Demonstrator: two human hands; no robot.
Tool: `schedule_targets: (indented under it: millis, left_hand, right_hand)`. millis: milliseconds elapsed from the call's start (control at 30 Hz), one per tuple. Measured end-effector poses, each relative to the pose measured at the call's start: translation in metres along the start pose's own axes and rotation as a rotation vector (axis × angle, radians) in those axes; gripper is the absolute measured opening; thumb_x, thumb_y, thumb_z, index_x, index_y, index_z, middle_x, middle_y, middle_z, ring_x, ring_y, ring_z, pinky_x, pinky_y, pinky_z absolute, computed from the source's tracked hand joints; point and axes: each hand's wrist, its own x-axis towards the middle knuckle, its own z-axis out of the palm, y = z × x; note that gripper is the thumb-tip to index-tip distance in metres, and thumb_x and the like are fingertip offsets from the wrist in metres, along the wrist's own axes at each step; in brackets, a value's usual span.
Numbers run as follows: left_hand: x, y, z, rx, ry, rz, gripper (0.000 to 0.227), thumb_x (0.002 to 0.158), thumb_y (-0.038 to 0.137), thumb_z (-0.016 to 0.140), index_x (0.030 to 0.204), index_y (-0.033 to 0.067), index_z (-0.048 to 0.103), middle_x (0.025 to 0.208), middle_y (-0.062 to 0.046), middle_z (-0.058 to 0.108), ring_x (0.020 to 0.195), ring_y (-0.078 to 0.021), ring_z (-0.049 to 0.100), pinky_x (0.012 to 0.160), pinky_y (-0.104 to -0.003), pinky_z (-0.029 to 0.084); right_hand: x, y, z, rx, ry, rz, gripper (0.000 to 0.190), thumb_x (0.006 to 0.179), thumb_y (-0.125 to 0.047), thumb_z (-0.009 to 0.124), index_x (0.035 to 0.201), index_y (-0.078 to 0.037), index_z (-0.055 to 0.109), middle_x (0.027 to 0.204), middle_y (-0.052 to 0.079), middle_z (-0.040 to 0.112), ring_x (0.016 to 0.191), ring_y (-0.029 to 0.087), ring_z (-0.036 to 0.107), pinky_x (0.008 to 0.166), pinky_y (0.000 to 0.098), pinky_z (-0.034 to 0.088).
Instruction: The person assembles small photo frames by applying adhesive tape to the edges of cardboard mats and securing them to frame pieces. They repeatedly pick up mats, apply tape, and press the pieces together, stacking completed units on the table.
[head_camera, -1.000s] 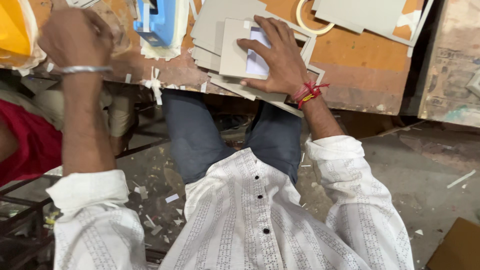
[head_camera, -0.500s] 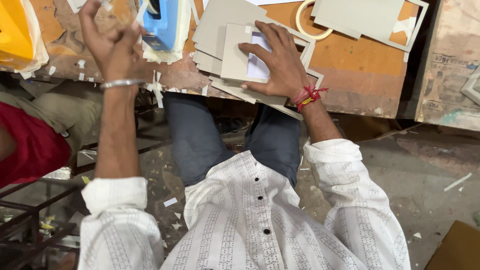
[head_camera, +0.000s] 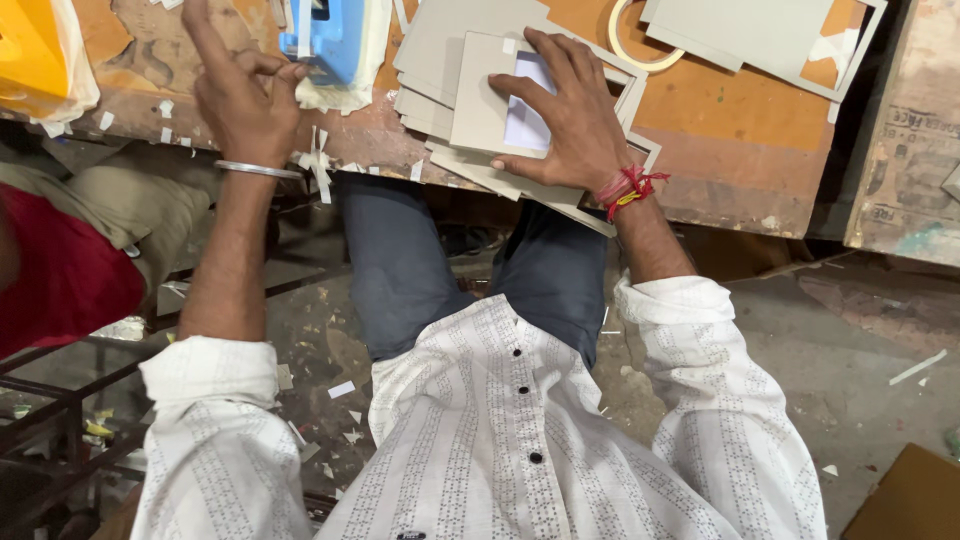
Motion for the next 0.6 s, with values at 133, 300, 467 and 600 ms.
schedule_targets:
  millis: [133, 300, 467, 600]
  left_hand:
    - [0.006, 0.005, -0.024, 0.684, -0.145, 0.132, 0.092, 0.091, 0.009, 0.086, 0.152, 0.0063, 0.018, 0.075, -0.01, 0.07, 0.065, -0.0271, 0.068, 0.054, -0.041, 0.047]
    - [0.001, 0.001, -0.027, -0.077, -0.051, -0.09, 0.092, 0.098, 0.004, 0.073, 0.163, 0.0047, 0.008, 0.097, -0.006, 0.082, 0.083, -0.0174, 0.076, 0.073, -0.032, 0.053]
    - [-0.014, -0.012, -0.005, -0.649, -0.069, -0.395, 0.091, 0.107, 0.004, 0.075, 0.167, 0.0122, 0.007, 0.092, -0.007, 0.074, 0.074, -0.0133, 0.066, 0.06, -0.028, 0.05]
    - [-0.02, -0.024, 0.007, -0.836, -0.103, -0.433, 0.095, 0.11, -0.007, 0.077, 0.166, 0.0178, 0.005, 0.093, -0.007, 0.07, 0.074, -0.0108, 0.061, 0.06, -0.026, 0.052]
  right_hand:
    - [-0.001, 0.0, 0.001, -0.007, 0.0, 0.002, 0.081, 0.076, -0.058, 0.091, 0.143, -0.022, 0.065, 0.162, 0.023, 0.037, 0.147, 0.047, 0.033, 0.12, 0.0624, 0.03]
    - [0.0, 0.0, 0.0, -0.013, 0.002, 0.001, 0.083, 0.073, -0.057, 0.091, 0.144, -0.022, 0.065, 0.161, 0.023, 0.037, 0.147, 0.047, 0.032, 0.12, 0.0619, 0.031]
    - [-0.001, 0.001, 0.001, -0.01, 0.003, 0.002, 0.082, 0.076, -0.059, 0.092, 0.144, -0.022, 0.065, 0.161, 0.023, 0.037, 0.147, 0.046, 0.033, 0.119, 0.0619, 0.031]
    - [-0.003, 0.002, 0.003, -0.012, 0.003, 0.003, 0.083, 0.076, -0.06, 0.091, 0.145, -0.022, 0.064, 0.161, 0.022, 0.037, 0.148, 0.045, 0.033, 0.12, 0.0621, 0.031]
